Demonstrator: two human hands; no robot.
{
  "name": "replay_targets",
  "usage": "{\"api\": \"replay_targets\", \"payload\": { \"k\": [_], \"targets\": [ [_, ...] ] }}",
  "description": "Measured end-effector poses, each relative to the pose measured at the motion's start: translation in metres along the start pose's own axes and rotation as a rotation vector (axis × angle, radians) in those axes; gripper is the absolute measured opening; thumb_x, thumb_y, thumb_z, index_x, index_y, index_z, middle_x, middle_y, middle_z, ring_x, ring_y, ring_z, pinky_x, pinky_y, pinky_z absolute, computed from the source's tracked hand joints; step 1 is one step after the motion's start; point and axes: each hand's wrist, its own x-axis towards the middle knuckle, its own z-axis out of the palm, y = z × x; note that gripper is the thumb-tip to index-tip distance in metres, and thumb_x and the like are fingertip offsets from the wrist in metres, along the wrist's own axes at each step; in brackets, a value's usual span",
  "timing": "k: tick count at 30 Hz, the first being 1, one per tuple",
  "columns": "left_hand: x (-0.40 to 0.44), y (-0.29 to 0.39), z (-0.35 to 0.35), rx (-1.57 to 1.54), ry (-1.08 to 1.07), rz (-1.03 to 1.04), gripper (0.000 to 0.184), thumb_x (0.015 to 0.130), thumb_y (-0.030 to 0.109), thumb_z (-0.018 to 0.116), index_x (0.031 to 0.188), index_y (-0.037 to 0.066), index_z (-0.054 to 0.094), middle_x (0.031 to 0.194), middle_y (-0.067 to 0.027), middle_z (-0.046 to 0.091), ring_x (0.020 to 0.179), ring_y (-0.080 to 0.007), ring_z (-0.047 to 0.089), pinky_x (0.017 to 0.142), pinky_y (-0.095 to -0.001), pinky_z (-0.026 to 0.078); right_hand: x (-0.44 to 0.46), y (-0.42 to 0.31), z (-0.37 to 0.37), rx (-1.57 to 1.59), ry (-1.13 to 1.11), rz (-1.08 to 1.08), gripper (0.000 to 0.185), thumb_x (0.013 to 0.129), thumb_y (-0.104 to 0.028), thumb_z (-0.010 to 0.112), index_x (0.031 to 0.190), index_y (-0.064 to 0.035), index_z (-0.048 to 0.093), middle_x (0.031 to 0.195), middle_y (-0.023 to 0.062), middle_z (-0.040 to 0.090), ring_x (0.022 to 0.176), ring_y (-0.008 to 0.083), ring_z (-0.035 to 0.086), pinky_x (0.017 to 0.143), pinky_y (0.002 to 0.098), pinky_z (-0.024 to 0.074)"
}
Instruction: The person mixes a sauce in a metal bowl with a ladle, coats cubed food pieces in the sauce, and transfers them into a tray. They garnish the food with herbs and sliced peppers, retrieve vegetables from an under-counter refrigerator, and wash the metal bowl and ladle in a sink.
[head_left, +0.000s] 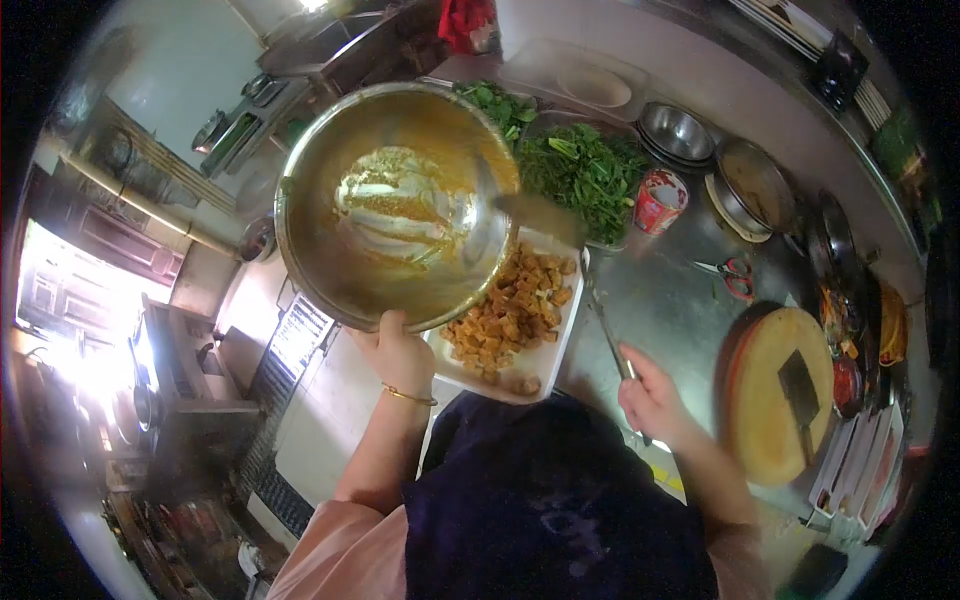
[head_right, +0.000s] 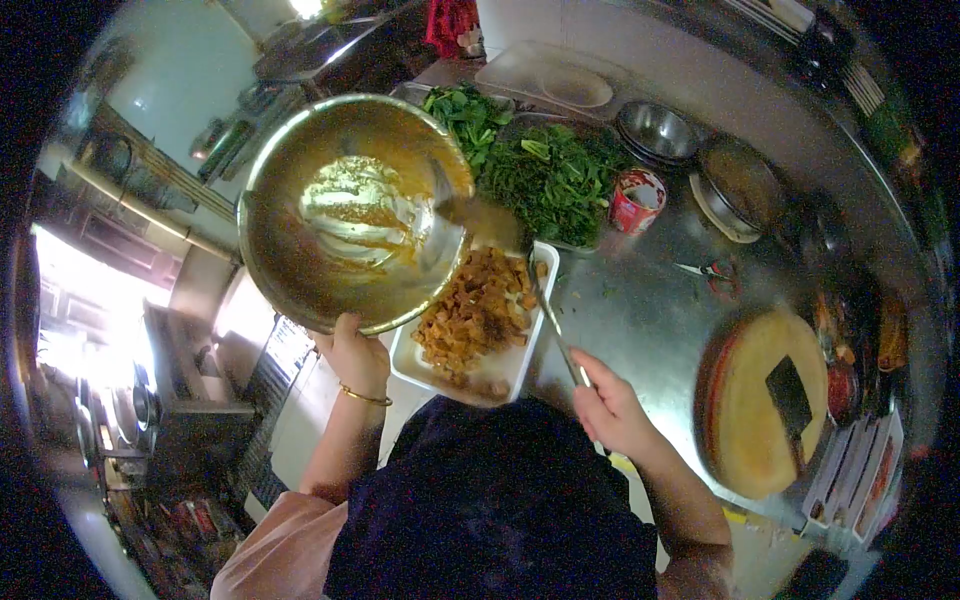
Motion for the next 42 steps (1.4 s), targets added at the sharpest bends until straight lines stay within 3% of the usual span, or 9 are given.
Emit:
{"api": "replay_targets", "payload": {
  "k": [5, 7, 13, 15, 18, 21, 28, 36, 42],
  "targets": [
    [0.004, 0.006, 0.019, -0.174, 0.176, -0.233, 0.064, 0.071, -0.012, 0.04, 0.131, 0.009, 0.034, 0.125, -0.0119, 0.045, 0.116, -0.0282, 0.047, 0.097, -0.0444, 0.044, -0.018, 0.004, -0.001, -0.189, -0.166, 0.144, 0.049, 0.095, -0.006, 0.042, 0.142, -0.0092, 0.032, 0.061, -0.0006, 0.048, 0.044, 0.007, 0.044, 0.041, 0.0224, 0.0391],
    [0.014, -0.023, -0.001, -0.125, 0.148, -0.216, 0.065, 0.071, -0.012, 0.038, 0.132, 0.01, 0.034, 0.121, -0.0139, 0.049, 0.113, -0.0342, 0.052, 0.092, -0.0531, 0.05, -0.01, -0.003, 0.001, -0.094, -0.226, 0.062, 0.049, 0.095, -0.008, 0.04, 0.143, -0.0099, 0.029, 0.062, 0.0006, 0.049, 0.043, 0.0078, 0.045, 0.04, 0.0225, 0.0391],
    [-0.007, -0.001, -0.021, -0.567, 0.092, -0.859, 0.047, 0.077, -0.005, 0.038, 0.124, -0.001, 0.042, 0.121, -0.0178, 0.052, 0.111, -0.0342, 0.054, 0.097, -0.0488, 0.047, 0.062, -0.052, 0.075, 0.411, -0.321, 0.288, 0.039, 0.097, -0.017, 0.036, 0.136, -0.0113, 0.032, 0.075, 0.0088, 0.059, 0.051, 0.0117, 0.052, 0.043, 0.024, 0.0424],
    [-0.012, 0.003, -0.035, -0.462, 0.103, -0.855, 0.043, 0.078, -0.002, 0.038, 0.12, -0.004, 0.045, 0.12, -0.019, 0.054, 0.11, -0.0345, 0.055, 0.097, -0.0495, 0.046, 0.086, -0.03, 0.091, 0.492, -0.314, 0.293, 0.036, 0.097, -0.018, 0.042, 0.13, -0.006, 0.037, 0.08, 0.0093, 0.06, 0.059, 0.0111, 0.056, 0.045, 0.0234, 0.0438],
    [-0.003, 0.002, -0.087, -0.509, 0.2, -0.934, 0.039, 0.076, -0.002, 0.039, 0.114, -0.005, 0.05, 0.114, -0.0181, 0.058, 0.106, -0.0336, 0.057, 0.095, -0.047, 0.049, 0.112, 0.05, 0.075, 0.171, 0.108, -0.021, 0.029, 0.093, -0.019, 0.053, 0.117, -0.0039, 0.047, 0.086, 0.0104, 0.062, 0.067, 0.0154, 0.058, 0.05, 0.0261, 0.0467],
    [0.003, 0.019, -0.11, -0.354, 0.284, -0.877, 0.032, 0.075, -0.001, 0.041, 0.105, -0.005, 0.051, 0.105, -0.0167, 0.059, 0.099, -0.0323, 0.059, 0.091, -0.0458, 0.05, 0.123, 0.088, 0.06, 0.034, 0.57, 0.015, 0.028, 0.086, -0.017, 0.062, 0.108, -0.003, 0.052, 0.083, 0.0087, 0.062, 0.066, 0.018, 0.058, 0.053, 0.0297, 0.0475],
    [0.018, 0.043, -0.139, -0.273, 0.236, -0.949, 0.011, 0.075, 0.004, 0.044, 0.077, -0.002, 0.054, 0.073, -0.0129, 0.058, 0.072, -0.0248, 0.06, 0.065, -0.0357, 0.055, 0.139, 0.138, 0.062, -0.197, 0.605, -0.005, 0.034, 0.079, -0.008, 0.058, 0.112, -0.0013, 0.053, 0.074, 0.0101, 0.061, 0.064, 0.0169, 0.058, 0.059, 0.0321, 0.0468],
    [0.024, 0.008, -0.151, -0.094, 0.23, -1.181, 0.014, 0.076, 0.008, 0.048, 0.086, 0.0, 0.054, 0.075, -0.0119, 0.059, 0.06, -0.0263, 0.06, 0.054, -0.0333, 0.056, 0.068, 0.167, 0.022, -0.236, 0.887, 0.032, 0.039, 0.079, -0.006, 0.056, 0.118, -0.0014, 0.053, 0.077, 0.0108, 0.063, 0.062, 0.0158, 0.057, 0.058, 0.0304, 0.0468],
    [0.029, -0.009, -0.095, 0.029, -0.024, -1.272, 0.008, 0.074, 0.012, 0.053, 0.078, 0.005, 0.053, 0.066, -0.0067, 0.055, 0.049, -0.02, 0.055, 0.043, -0.0288, 0.052, -0.013, 0.161, -0.009, 0.425, 0.706, 0.243, 0.037, 0.075, 0.004, 0.052, 0.112, 0.0084, 0.054, 0.096, 0.0137, 0.063, 0.084, 0.0219, 0.063, 0.075, 0.034, 0.0527]
  ]
}}
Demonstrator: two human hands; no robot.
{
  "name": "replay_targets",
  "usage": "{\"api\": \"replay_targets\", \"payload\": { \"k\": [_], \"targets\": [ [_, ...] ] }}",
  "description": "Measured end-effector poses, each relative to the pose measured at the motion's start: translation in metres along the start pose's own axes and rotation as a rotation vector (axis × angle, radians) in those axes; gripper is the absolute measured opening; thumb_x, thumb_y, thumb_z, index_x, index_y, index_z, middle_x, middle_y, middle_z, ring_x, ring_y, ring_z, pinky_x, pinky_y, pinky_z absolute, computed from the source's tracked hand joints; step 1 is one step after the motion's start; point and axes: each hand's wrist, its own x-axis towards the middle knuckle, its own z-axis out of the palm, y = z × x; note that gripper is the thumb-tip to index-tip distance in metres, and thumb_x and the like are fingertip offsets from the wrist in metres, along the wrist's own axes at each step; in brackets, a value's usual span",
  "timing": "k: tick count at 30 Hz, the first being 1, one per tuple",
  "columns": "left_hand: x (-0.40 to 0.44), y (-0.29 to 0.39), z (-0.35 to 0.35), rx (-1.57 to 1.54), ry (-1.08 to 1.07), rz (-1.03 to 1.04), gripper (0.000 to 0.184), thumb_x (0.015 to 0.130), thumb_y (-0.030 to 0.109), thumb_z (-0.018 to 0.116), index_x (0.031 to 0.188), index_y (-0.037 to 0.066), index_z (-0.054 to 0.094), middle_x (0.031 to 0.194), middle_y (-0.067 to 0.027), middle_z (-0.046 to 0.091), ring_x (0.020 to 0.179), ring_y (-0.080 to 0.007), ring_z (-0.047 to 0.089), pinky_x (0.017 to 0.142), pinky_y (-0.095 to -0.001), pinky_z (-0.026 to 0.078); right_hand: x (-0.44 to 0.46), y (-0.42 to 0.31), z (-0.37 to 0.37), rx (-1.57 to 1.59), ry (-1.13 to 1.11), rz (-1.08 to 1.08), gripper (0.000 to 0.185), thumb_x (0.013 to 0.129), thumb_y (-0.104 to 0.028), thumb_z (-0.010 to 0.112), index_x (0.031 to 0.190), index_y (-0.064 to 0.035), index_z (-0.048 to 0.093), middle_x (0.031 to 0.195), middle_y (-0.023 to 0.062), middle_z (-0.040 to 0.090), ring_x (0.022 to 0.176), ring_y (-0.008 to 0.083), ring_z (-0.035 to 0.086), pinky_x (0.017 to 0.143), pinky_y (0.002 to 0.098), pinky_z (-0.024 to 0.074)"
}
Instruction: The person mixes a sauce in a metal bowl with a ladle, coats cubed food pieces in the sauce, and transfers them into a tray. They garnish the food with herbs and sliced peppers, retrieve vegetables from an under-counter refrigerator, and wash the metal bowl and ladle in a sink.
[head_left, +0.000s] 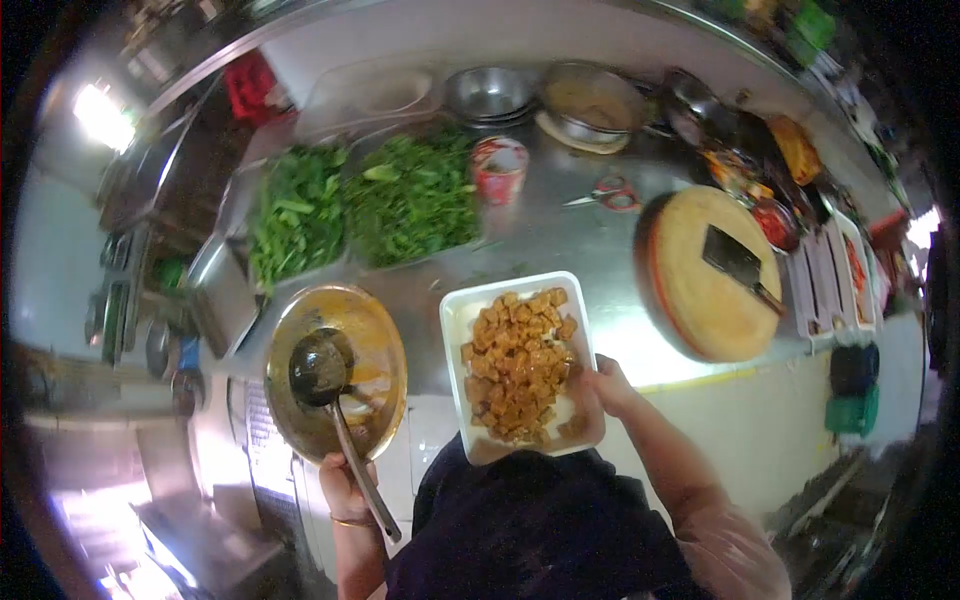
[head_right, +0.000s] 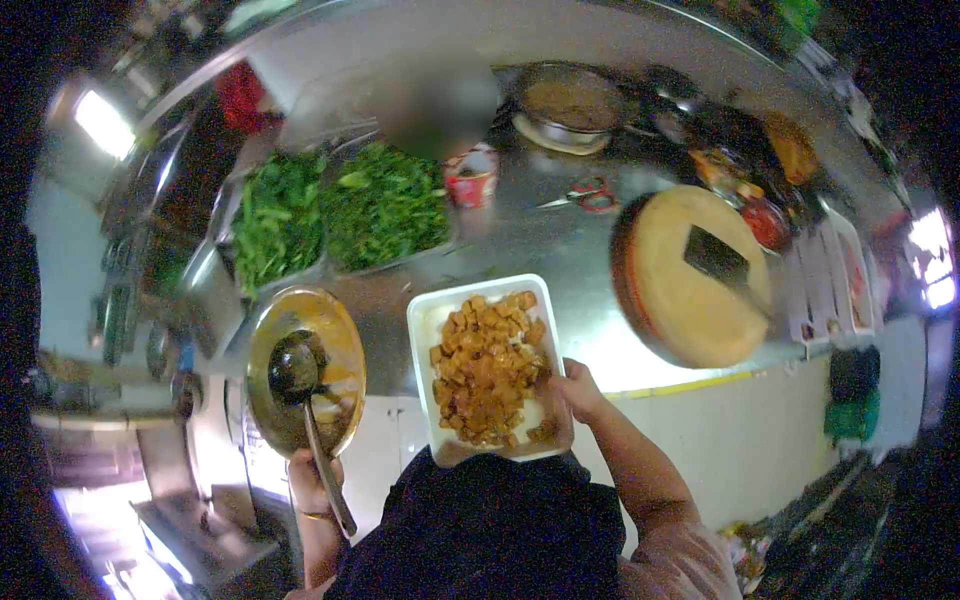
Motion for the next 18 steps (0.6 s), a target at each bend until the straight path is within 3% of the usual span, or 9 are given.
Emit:
{"api": "replay_targets", "payload": {
  "k": [2, 5, 7, 10, 13, 15, 18],
  "targets": [
    [0.004, 0.002, 0.02, 0.14, -0.084, -0.043, 0.008, 0.075, 0.012, 0.051, 0.078, 0.004, 0.052, 0.065, -0.0063, 0.054, 0.047, -0.0193, 0.053, 0.04, -0.0279, 0.05, -0.02, -0.008, -0.018, 0.063, 0.024, 0.033, 0.037, 0.075, 0.004, 0.051, 0.112, 0.0082, 0.054, 0.096, 0.0138, 0.063, 0.086, 0.0218, 0.062, 0.076, 0.0339, 0.0521],
    [0.015, 0.006, 0.056, 0.212, -0.05, -0.003, 0.012, 0.075, 0.015, 0.049, 0.073, 0.004, 0.05, 0.057, -0.0079, 0.05, 0.037, -0.0205, 0.047, 0.032, -0.0285, 0.042, -0.041, 0.016, -0.041, 0.272, 0.045, -0.147, 0.037, 0.076, 0.003, 0.051, 0.113, 0.0068, 0.055, 0.096, 0.013, 0.064, 0.085, 0.0213, 0.063, 0.076, 0.0344, 0.0523],
    [0.009, 0.008, 0.077, 0.375, -0.069, -0.01, 0.011, 0.075, 0.016, 0.05, 0.068, 0.008, 0.051, 0.055, -0.006, 0.051, 0.037, -0.0181, 0.047, 0.031, -0.0282, 0.041, -0.066, 0.007, -0.049, 0.294, 0.142, -0.157, 0.038, 0.076, 0.002, 0.052, 0.113, 0.0057, 0.055, 0.095, 0.0125, 0.064, 0.085, 0.0209, 0.063, 0.075, 0.0344, 0.0525],
    [0.02, -0.01, 0.105, 0.347, -0.188, -0.023, 0.011, 0.075, 0.018, 0.051, 0.067, 0.01, 0.051, 0.053, -0.0032, 0.051, 0.035, -0.016, 0.045, 0.03, -0.0281, 0.04, -0.098, -0.029, -0.074, 0.348, 0.298, -0.103, 0.038, 0.075, -0.001, 0.053, 0.112, 0.0045, 0.056, 0.093, 0.0115, 0.064, 0.082, 0.0207, 0.063, 0.072, 0.0342, 0.0527],
    [0.012, -0.045, 0.131, 0.394, -0.358, -0.099, 0.005, 0.073, 0.015, 0.053, 0.071, 0.011, 0.053, 0.064, -0.0017, 0.057, 0.05, -0.0137, 0.055, 0.042, -0.0264, 0.046, -0.109, -0.046, -0.121, 0.439, 0.368, -0.166, 0.039, 0.073, -0.004, 0.055, 0.111, 0.0044, 0.056, 0.091, 0.0114, 0.063, 0.078, 0.021, 0.063, 0.07, 0.0339, 0.053],
    [0.0, -0.082, 0.151, 0.298, -0.392, -0.086, 0.007, 0.073, 0.011, 0.053, 0.079, 0.008, 0.056, 0.078, -0.0026, 0.063, 0.069, -0.0145, 0.062, 0.061, -0.0254, 0.052, -0.107, -0.05, -0.166, 0.472, 0.397, -0.215, 0.041, 0.072, -0.006, 0.055, 0.111, 0.0045, 0.056, 0.087, 0.0106, 0.063, 0.074, 0.0208, 0.063, 0.065, 0.0342, 0.0534],
    [-0.013, -0.126, 0.168, 0.317, -0.395, -0.215, 0.012, 0.073, 0.008, 0.051, 0.083, 0.006, 0.057, 0.082, -0.0039, 0.065, 0.074, -0.0166, 0.063, 0.069, -0.0248, 0.052, -0.11, -0.095, -0.208, 0.378, 0.413, -0.234, 0.04, 0.071, -0.006, 0.054, 0.11, 0.0043, 0.056, 0.084, 0.0096, 0.062, 0.072, 0.0203, 0.062, 0.063, 0.0342, 0.0535]
  ]
}}
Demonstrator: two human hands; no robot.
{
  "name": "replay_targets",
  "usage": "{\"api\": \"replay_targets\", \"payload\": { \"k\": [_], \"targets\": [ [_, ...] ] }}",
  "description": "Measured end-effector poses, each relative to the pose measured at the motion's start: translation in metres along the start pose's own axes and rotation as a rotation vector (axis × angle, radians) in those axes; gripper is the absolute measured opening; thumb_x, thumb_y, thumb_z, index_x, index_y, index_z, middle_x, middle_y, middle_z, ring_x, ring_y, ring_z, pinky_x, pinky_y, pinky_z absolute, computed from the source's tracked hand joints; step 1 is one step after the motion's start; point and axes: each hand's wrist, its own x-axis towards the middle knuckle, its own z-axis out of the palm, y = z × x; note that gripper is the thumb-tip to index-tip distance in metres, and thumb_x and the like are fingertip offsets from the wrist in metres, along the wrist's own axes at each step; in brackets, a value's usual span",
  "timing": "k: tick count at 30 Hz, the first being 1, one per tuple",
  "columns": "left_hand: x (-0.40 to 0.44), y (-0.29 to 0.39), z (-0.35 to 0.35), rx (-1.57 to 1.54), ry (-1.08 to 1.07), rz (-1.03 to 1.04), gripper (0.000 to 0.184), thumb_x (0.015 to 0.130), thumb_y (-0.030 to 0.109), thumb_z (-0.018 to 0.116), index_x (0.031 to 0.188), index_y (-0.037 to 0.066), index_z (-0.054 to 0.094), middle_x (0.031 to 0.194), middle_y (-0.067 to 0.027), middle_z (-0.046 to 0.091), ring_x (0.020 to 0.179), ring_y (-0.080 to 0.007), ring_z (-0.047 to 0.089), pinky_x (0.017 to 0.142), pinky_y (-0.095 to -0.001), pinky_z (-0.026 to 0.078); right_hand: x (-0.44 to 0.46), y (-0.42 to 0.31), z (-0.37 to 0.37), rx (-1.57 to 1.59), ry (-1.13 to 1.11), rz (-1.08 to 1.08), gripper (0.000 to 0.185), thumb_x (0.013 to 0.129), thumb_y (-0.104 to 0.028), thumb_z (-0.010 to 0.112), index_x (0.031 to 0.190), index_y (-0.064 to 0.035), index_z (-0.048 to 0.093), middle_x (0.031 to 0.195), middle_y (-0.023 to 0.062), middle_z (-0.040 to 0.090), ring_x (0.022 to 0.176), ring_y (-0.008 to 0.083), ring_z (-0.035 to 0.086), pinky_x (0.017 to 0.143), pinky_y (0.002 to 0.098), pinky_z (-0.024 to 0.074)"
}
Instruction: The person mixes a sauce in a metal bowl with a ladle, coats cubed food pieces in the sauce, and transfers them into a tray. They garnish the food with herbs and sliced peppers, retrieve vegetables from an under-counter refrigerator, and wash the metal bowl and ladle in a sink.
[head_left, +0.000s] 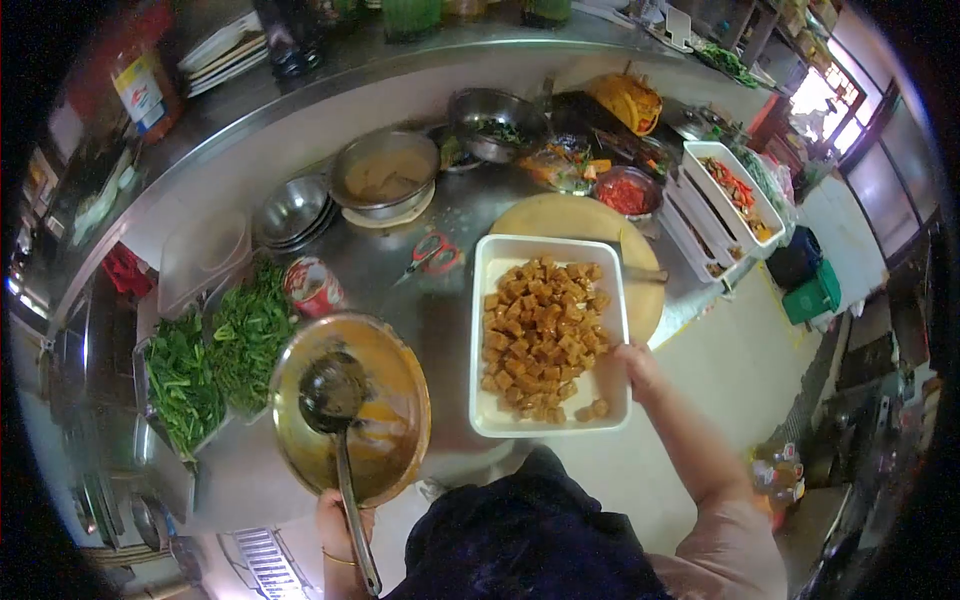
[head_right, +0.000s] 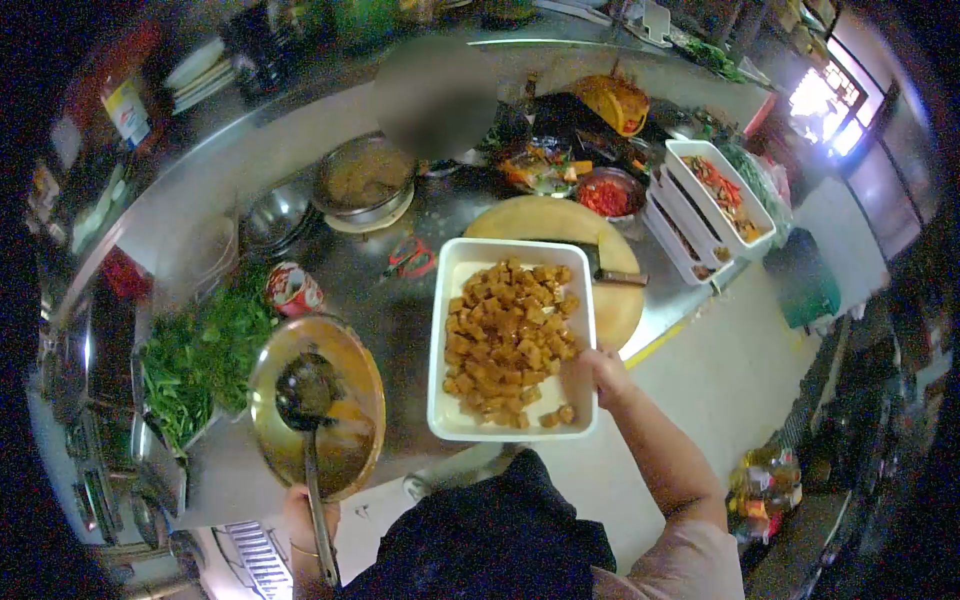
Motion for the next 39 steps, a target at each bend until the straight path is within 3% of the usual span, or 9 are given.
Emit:
{"api": "replay_targets", "payload": {
  "k": [6, 16, 20, 21, 24, 30, 32, 33, 39],
  "targets": [
    [0.064, -0.103, -0.021, -0.047, 0.178, 0.014, 0.018, 0.075, 0.013, 0.049, 0.085, 0.002, 0.058, 0.074, -0.0102, 0.061, 0.06, -0.023, 0.061, 0.051, -0.0357, 0.054, 0.121, -0.007, -0.096, -0.071, -0.09, 0.062, 0.039, 0.073, -0.006, 0.055, 0.111, 0.0017, 0.054, 0.081, 0.0098, 0.061, 0.07, 0.0211, 0.062, 0.061, 0.0364, 0.0529],
    [0.042, -0.167, 0.09, -0.195, 0.365, 0.312, 0.019, 0.093, 0.024, 0.052, 0.103, 0.009, 0.056, 0.1, -0.0075, 0.06, 0.09, -0.0231, 0.059, 0.077, -0.0341, 0.054, 0.183, -0.104, -0.097, -0.53, -0.296, -0.026, 0.037, 0.085, -0.014, 0.064, 0.116, 0.0024, 0.054, 0.09, 0.0086, 0.063, 0.077, 0.0133, 0.059, 0.066, 0.0293, 0.0502],
    [0.038, -0.169, 0.111, -0.061, 0.363, 0.458, 0.033, 0.088, 0.026, 0.058, 0.117, 0.012, 0.052, 0.12, -0.0072, 0.053, 0.111, -0.0241, 0.049, 0.095, -0.0447, 0.043, 0.238, -0.145, -0.081, -0.72, -0.208, -0.485, 0.041, 0.082, -0.015, 0.066, 0.118, 0.0009, 0.054, 0.091, 0.0116, 0.064, 0.084, 0.0196, 0.063, 0.071, 0.03, 0.0516],
    [0.043, -0.173, 0.13, 0.085, 0.786, 0.606, 0.053, 0.086, 0.029, 0.061, 0.133, 0.013, 0.042, 0.131, -0.009, 0.047, 0.12, -0.0265, 0.044, 0.103, -0.0462, 0.032, 0.257, -0.156, -0.071, -0.737, -0.202, -0.636, 0.041, 0.082, -0.016, 0.066, 0.118, 0.0004, 0.054, 0.092, 0.0127, 0.064, 0.085, 0.021, 0.064, 0.072, 0.0308, 0.0517],
    [0.038, -0.175, 0.192, 0.53, 0.747, 1.191, 0.054, 0.089, 0.014, 0.055, 0.138, 0.007, 0.035, 0.135, -0.0143, 0.045, 0.124, -0.0261, 0.043, 0.103, -0.0409, 0.033, 0.322, -0.191, -0.025, -0.786, -0.176, -1.001, 0.042, 0.082, -0.02, 0.066, 0.118, -0.0016, 0.055, 0.098, 0.0167, 0.063, 0.09, 0.0267, 0.063, 0.075, 0.0347, 0.0518],
    [0.072, -0.202, 0.273, 0.598, 0.178, 0.821, 0.041, 0.087, 0.003, 0.057, 0.126, -0.002, 0.049, 0.115, -0.0109, 0.059, 0.106, -0.02, 0.055, 0.092, -0.0319, 0.044, 0.498, -0.213, 0.084, -1.43, -0.175, -0.991, 0.045, 0.08, -0.027, 0.064, 0.119, -0.007, 0.056, 0.108, 0.0194, 0.062, 0.098, 0.0393, 0.06, 0.086, 0.0449, 0.05],
    [0.095, -0.218, 0.274, 0.875, 0.193, 0.828, 0.044, 0.085, 0.004, 0.061, 0.127, -0.002, 0.049, 0.119, -0.0126, 0.059, 0.108, -0.0191, 0.055, 0.093, -0.0311, 0.043, 0.529, -0.215, 0.101, -1.749, -0.357, -0.629, 0.047, 0.083, -0.029, 0.062, 0.125, -0.0093, 0.053, 0.124, 0.0198, 0.056, 0.112, 0.0367, 0.055, 0.095, 0.0445, 0.045],
    [0.098, -0.218, 0.284, 0.95, 0.207, 0.779, 0.048, 0.083, 0.004, 0.063, 0.128, -0.001, 0.049, 0.123, -0.0131, 0.057, 0.111, -0.0188, 0.054, 0.094, -0.0309, 0.042, 0.516, -0.225, 0.107, -1.909, -0.37, -0.704, 0.05, 0.086, -0.032, 0.059, 0.13, -0.0107, 0.049, 0.138, 0.0195, 0.044, 0.127, 0.0338, 0.043, 0.106, 0.0445, 0.0348],
    [0.129, -0.233, 0.273, 1.028, 0.315, 0.699, 0.041, 0.081, -0.001, 0.063, 0.122, 0.001, 0.058, 0.109, -0.0095, 0.064, 0.086, -0.0145, 0.061, 0.074, -0.0267, 0.05, 0.564, -0.2, 0.1, -1.937, -0.362, -0.71, 0.046, 0.085, -0.025, 0.058, 0.127, -0.0091, 0.051, 0.129, 0.0193, 0.048, 0.114, 0.0334, 0.048, 0.097, 0.0434, 0.0385]
  ]
}}
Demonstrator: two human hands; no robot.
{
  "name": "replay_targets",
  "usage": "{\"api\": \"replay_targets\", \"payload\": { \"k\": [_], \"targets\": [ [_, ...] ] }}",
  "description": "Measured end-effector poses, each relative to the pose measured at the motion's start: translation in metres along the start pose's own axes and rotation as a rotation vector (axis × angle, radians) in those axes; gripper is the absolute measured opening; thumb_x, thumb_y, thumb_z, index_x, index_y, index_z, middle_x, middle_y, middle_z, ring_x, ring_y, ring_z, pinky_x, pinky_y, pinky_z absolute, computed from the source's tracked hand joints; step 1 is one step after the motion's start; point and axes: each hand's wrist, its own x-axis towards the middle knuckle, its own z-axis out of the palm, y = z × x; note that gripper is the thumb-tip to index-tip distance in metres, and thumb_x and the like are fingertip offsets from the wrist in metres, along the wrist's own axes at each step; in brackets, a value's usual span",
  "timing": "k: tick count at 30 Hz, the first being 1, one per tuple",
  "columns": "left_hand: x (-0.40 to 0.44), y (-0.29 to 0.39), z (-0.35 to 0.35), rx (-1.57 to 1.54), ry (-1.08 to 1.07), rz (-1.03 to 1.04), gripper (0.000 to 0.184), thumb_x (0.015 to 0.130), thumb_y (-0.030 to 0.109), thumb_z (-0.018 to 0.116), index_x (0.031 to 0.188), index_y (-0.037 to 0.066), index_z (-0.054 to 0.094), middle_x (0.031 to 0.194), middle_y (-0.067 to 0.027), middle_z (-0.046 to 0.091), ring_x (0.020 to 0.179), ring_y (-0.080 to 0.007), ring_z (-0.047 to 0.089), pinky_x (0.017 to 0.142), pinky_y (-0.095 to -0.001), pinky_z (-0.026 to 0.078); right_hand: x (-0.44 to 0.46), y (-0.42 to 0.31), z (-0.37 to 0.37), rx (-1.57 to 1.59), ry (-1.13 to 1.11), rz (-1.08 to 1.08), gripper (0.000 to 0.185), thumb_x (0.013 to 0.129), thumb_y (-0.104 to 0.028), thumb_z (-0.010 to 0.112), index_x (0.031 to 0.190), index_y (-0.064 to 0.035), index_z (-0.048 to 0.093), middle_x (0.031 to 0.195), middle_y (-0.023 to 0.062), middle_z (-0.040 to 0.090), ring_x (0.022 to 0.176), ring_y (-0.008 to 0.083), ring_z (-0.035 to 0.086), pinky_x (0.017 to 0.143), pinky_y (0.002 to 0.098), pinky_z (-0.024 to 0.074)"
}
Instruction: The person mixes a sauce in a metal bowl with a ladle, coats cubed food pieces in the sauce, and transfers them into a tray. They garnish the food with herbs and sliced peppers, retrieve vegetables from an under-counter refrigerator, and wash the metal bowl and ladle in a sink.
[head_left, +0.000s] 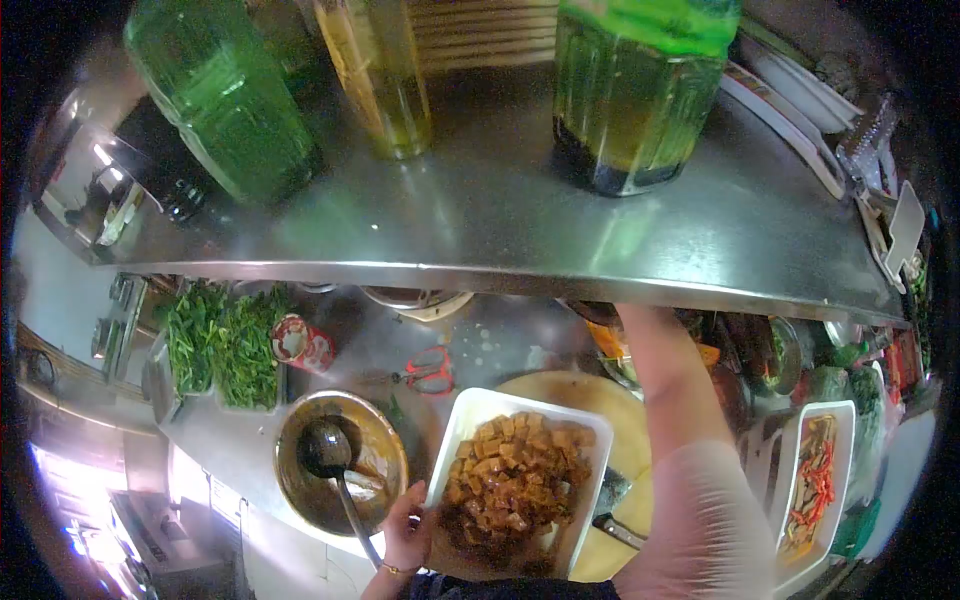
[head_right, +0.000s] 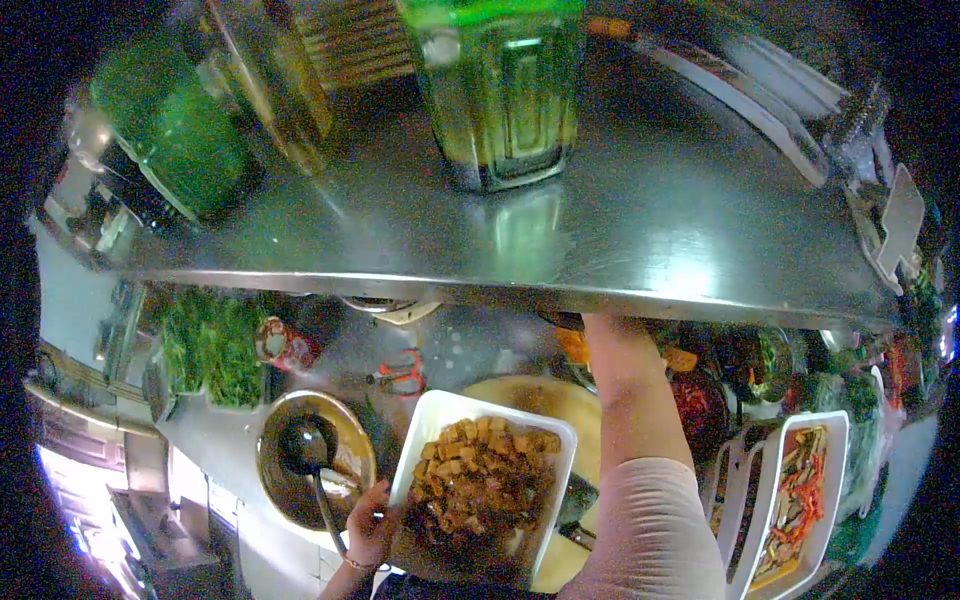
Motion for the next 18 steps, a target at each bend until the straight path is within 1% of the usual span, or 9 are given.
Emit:
{"api": "replay_targets", "payload": {
  "k": [3, 4, 7, 10, 14, 16, 18],
  "targets": [
    [0.008, 0.001, 0.003, -0.027, -0.074, -0.049, 0.034, 0.083, -0.002, 0.061, 0.117, 0.001, 0.06, 0.101, -0.0081, 0.065, 0.083, -0.0131, 0.061, 0.075, -0.0268, 0.049, -0.003, 0.011, 0.011, 0.045, 0.033, 0.002, 0.044, 0.085, -0.022, 0.058, 0.126, -0.0084, 0.051, 0.124, 0.0192, 0.05, 0.108, 0.0332, 0.05, 0.093, 0.0429, 0.0403],
    [0.009, 0.003, 0.004, -0.039, -0.082, -0.007, 0.03, 0.084, -0.002, 0.059, 0.114, 0.0, 0.062, 0.098, -0.0072, 0.066, 0.083, -0.0124, 0.06, 0.075, -0.0265, 0.049, -0.003, 0.015, 0.011, 0.065, 0.042, 0.002, 0.043, 0.085, -0.02, 0.058, 0.125, -0.0081, 0.052, 0.123, 0.0192, 0.051, 0.106, 0.0331, 0.051, 0.092, 0.0427, 0.041],
    [0.009, 0.003, 0.009, -0.094, -0.072, 0.006, 0.031, 0.084, -0.004, 0.057, 0.114, 0.0, 0.062, 0.098, -0.0069, 0.066, 0.085, -0.0123, 0.06, 0.076, -0.0261, 0.048, -0.004, 0.031, 0.01, 0.112, 0.061, 0.012, 0.041, 0.084, -0.017, 0.058, 0.124, -0.0073, 0.052, 0.119, 0.0191, 0.053, 0.1, 0.033, 0.053, 0.088, 0.0421, 0.0428],
    [0.01, -0.014, 0.007, -0.146, -0.092, -0.09, 0.029, 0.084, -0.004, 0.057, 0.113, 0.001, 0.062, 0.098, -0.0057, 0.066, 0.086, -0.0125, 0.06, 0.077, -0.0262, 0.048, -0.012, 0.035, 0.019, 0.105, 0.064, 0.018, 0.04, 0.084, -0.014, 0.058, 0.123, -0.0065, 0.053, 0.114, 0.019, 0.055, 0.094, 0.0328, 0.055, 0.083, 0.0416, 0.0447],
    [0.006, -0.011, 0.007, -0.187, -0.072, -0.1, 0.027, 0.085, -0.002, 0.057, 0.112, -0.001, 0.061, 0.099, -0.0063, 0.065, 0.088, -0.0133, 0.06, 0.078, -0.0272, 0.048, -0.022, 0.033, 0.054, 0.086, 0.105, 0.027, 0.038, 0.083, -0.009, 0.058, 0.121, -0.0055, 0.054, 0.108, 0.0189, 0.058, 0.085, 0.0325, 0.058, 0.078, 0.0408, 0.0472],
    [0.007, -0.005, 0.008, -0.18, -0.073, -0.096, 0.026, 0.086, -0.001, 0.058, 0.112, -0.002, 0.06, 0.099, -0.0068, 0.065, 0.088, -0.0135, 0.06, 0.078, -0.0274, 0.049, -0.024, 0.038, 0.084, 0.055, 0.213, -0.007, 0.037, 0.083, -0.007, 0.058, 0.12, -0.005, 0.054, 0.105, 0.0189, 0.059, 0.081, 0.0324, 0.06, 0.075, 0.0405, 0.0484],
    [0.005, 0.001, 0.01, -0.147, -0.051, -0.066, 0.026, 0.087, 0.0, 0.058, 0.113, -0.002, 0.059, 0.099, -0.0074, 0.064, 0.088, -0.0133, 0.06, 0.077, -0.0271, 0.049, -0.023, 0.043, 0.113, -0.008, 0.412, -0.073, 0.036, 0.082, -0.005, 0.058, 0.119, -0.0044, 0.055, 0.102, 0.0188, 0.06, 0.077, 0.0322, 0.061, 0.072, 0.0401, 0.0496]
  ]
}}
